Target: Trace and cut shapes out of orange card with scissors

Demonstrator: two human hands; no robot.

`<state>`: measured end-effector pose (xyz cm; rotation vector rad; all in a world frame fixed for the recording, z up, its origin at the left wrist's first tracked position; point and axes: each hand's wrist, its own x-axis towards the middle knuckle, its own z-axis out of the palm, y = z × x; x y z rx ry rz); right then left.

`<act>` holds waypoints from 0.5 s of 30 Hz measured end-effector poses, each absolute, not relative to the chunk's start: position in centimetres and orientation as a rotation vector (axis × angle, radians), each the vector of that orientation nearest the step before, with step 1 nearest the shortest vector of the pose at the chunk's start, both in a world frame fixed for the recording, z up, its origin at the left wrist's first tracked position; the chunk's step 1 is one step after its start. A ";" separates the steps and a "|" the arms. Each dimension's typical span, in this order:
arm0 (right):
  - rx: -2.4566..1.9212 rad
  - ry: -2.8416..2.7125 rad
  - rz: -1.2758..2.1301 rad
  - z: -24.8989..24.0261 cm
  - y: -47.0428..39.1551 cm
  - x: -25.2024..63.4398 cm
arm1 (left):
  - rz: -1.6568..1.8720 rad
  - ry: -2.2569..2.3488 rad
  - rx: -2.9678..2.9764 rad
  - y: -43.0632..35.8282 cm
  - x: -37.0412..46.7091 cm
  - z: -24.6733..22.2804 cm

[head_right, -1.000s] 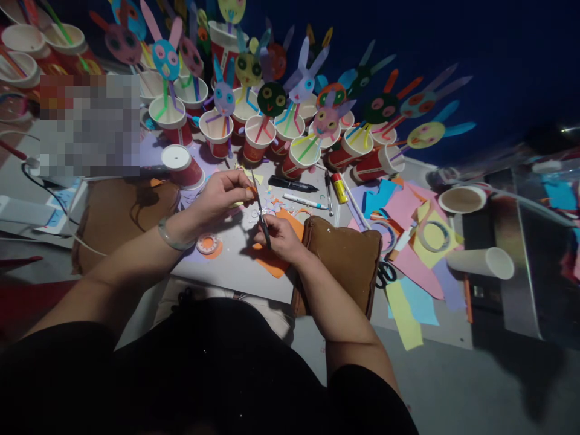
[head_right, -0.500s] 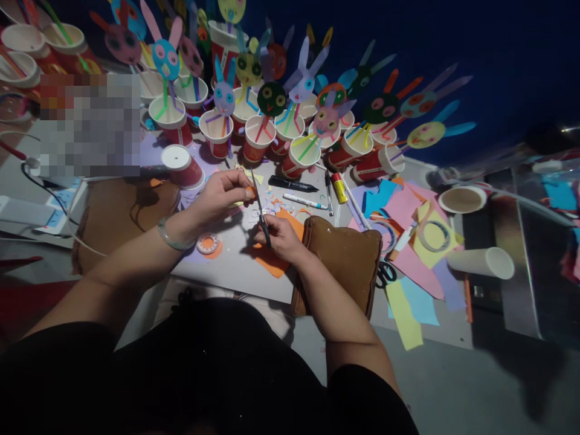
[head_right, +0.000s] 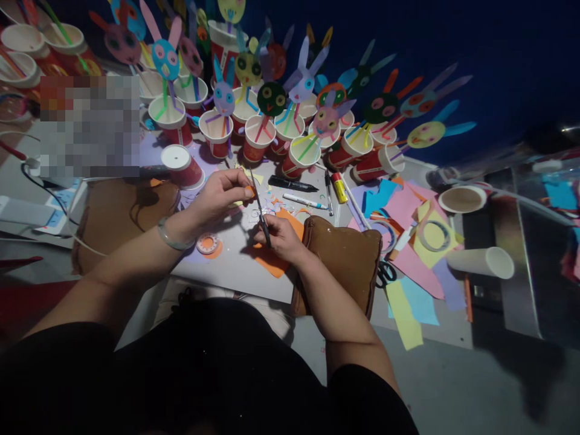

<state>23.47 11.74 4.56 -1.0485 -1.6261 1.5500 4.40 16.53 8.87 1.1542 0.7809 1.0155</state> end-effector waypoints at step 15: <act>-1.020 -1.645 1.533 4.5 11.8 23.5 | 1.051 0.762 1.106 16.5 4.5 8.9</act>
